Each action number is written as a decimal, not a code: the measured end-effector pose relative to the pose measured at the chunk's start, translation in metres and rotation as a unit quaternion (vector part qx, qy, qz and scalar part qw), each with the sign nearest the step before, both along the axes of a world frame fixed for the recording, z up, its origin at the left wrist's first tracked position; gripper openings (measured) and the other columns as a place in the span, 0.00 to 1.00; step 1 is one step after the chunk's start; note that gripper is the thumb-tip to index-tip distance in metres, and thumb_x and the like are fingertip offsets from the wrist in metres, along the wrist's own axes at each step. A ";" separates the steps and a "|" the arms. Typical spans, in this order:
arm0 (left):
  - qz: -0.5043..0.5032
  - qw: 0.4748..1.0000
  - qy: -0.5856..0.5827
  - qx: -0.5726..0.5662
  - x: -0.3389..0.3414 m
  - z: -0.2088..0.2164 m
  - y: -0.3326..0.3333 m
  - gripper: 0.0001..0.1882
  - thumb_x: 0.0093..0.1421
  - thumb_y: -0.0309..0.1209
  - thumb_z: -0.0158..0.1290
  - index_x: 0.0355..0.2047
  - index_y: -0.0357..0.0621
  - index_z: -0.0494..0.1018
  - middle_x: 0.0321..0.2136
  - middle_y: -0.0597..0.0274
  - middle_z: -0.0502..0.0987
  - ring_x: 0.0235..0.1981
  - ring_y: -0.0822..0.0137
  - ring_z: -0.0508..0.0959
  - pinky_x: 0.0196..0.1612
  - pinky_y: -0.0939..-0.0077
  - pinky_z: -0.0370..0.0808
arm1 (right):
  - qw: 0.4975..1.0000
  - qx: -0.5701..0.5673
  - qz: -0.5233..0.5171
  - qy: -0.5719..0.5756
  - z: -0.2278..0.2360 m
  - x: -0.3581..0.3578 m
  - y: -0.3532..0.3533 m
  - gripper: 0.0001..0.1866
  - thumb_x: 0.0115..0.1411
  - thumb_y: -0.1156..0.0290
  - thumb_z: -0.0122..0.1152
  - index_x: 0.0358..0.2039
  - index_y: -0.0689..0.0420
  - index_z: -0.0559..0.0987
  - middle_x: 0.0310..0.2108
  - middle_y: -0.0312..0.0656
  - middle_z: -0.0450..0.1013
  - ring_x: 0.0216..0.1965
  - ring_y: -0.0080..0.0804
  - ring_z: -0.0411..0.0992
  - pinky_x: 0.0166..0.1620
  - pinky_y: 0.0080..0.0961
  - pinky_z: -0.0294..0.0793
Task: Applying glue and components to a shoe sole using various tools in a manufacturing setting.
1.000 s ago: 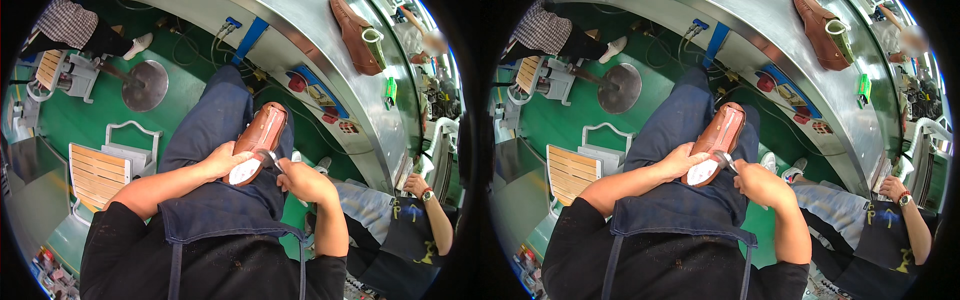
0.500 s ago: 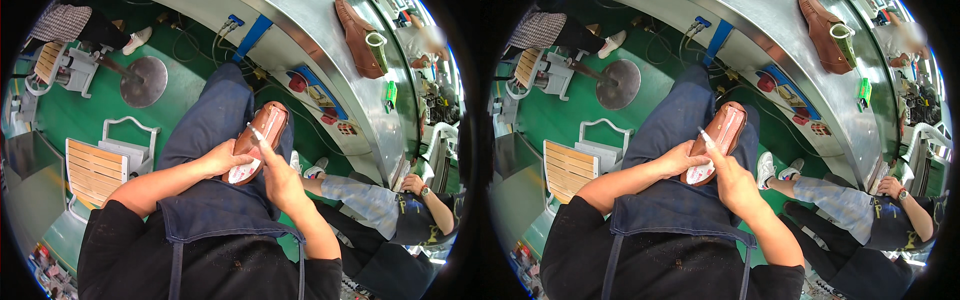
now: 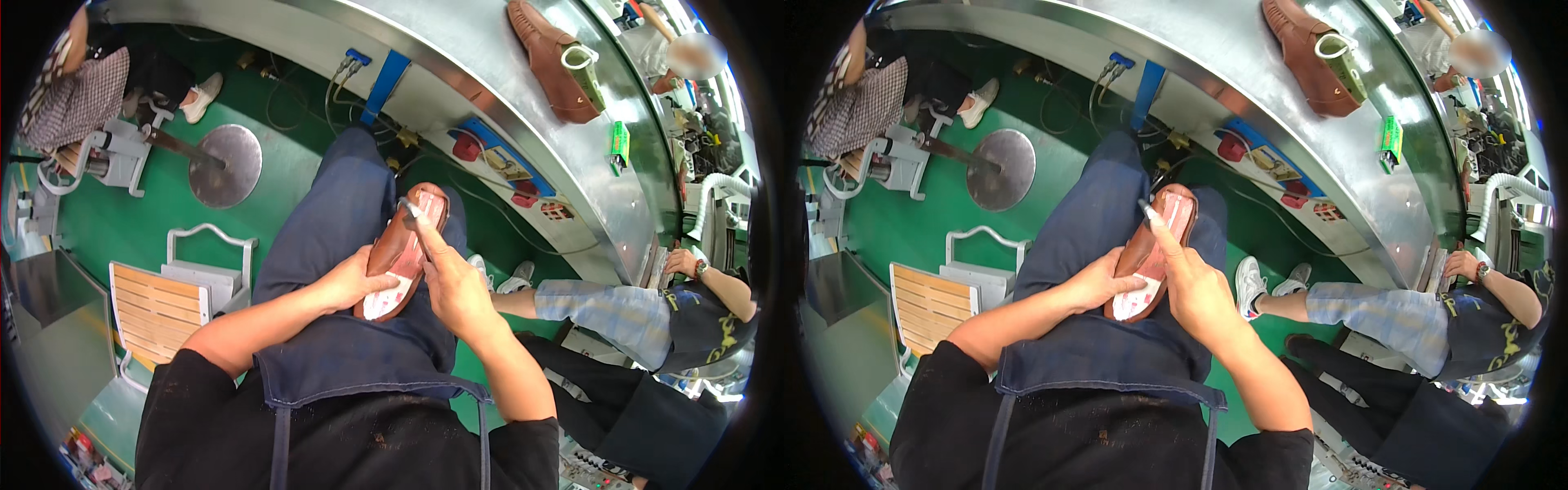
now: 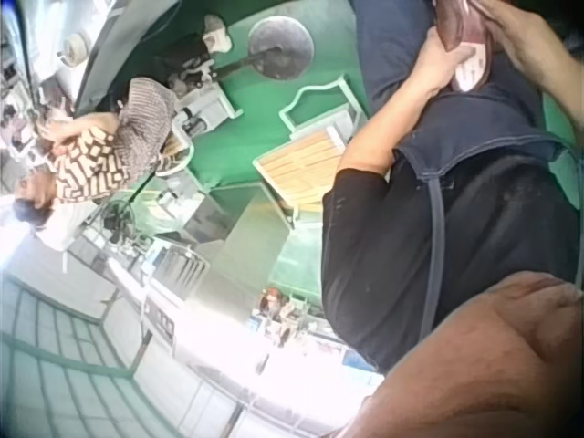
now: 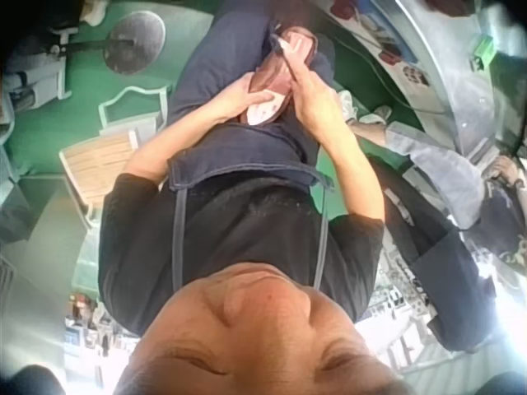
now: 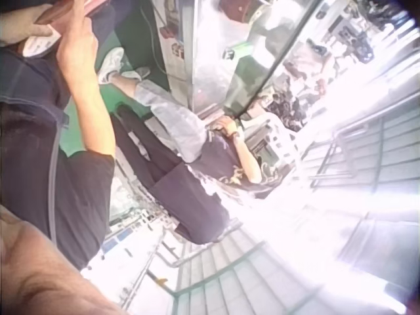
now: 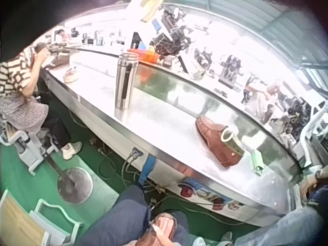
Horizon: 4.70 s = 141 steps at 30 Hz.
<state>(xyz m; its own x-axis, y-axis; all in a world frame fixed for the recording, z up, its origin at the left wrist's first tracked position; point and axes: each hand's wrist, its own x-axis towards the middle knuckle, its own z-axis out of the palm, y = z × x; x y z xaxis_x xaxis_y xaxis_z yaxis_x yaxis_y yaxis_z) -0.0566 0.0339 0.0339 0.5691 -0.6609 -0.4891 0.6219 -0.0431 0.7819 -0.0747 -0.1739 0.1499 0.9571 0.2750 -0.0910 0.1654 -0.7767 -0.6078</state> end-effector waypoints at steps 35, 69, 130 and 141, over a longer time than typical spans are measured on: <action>0.056 0.991 -0.009 -0.121 0.115 -0.018 -0.053 0.26 0.78 0.44 0.49 0.70 0.43 0.70 0.57 0.60 0.80 0.58 0.69 0.77 0.65 0.71 0.71 | 0.971 -0.153 -0.031 0.179 0.013 0.042 -0.018 0.09 0.70 0.76 0.49 0.46 0.69 0.69 0.39 0.69 0.78 0.42 0.73 0.77 0.46 0.57 0.77; 0.018 0.997 -0.041 0.060 0.013 -0.013 -0.019 0.57 0.63 0.50 0.67 0.76 0.30 0.46 0.70 0.40 0.63 0.71 0.52 0.66 0.72 0.62 0.62 | 0.998 -0.021 -0.052 0.017 -0.025 0.034 -0.018 0.27 0.73 0.73 0.52 0.72 0.57 0.64 0.40 0.64 0.79 0.40 0.68 0.78 0.44 0.55 0.78; -0.209 0.735 -0.588 0.265 0.147 0.036 -0.120 0.14 0.67 0.42 0.55 0.34 0.47 0.85 0.30 0.51 0.85 0.37 0.49 0.86 0.42 0.52 0.81 | 0.766 0.417 -0.384 0.303 -0.020 -0.014 -0.085 0.14 0.74 0.75 0.47 0.58 0.62 0.70 0.42 0.44 0.76 0.37 0.32 0.79 0.38 0.32 0.86; -0.118 0.786 -0.558 0.240 0.133 0.030 -0.107 0.12 0.65 0.40 0.58 0.36 0.47 0.87 0.34 0.56 0.85 0.40 0.48 0.84 0.45 0.52 0.79 | 0.752 0.390 -0.303 0.438 0.019 0.031 -0.101 0.25 0.64 0.86 0.50 0.62 0.65 0.70 0.51 0.50 0.78 0.51 0.43 0.82 0.55 0.35 0.84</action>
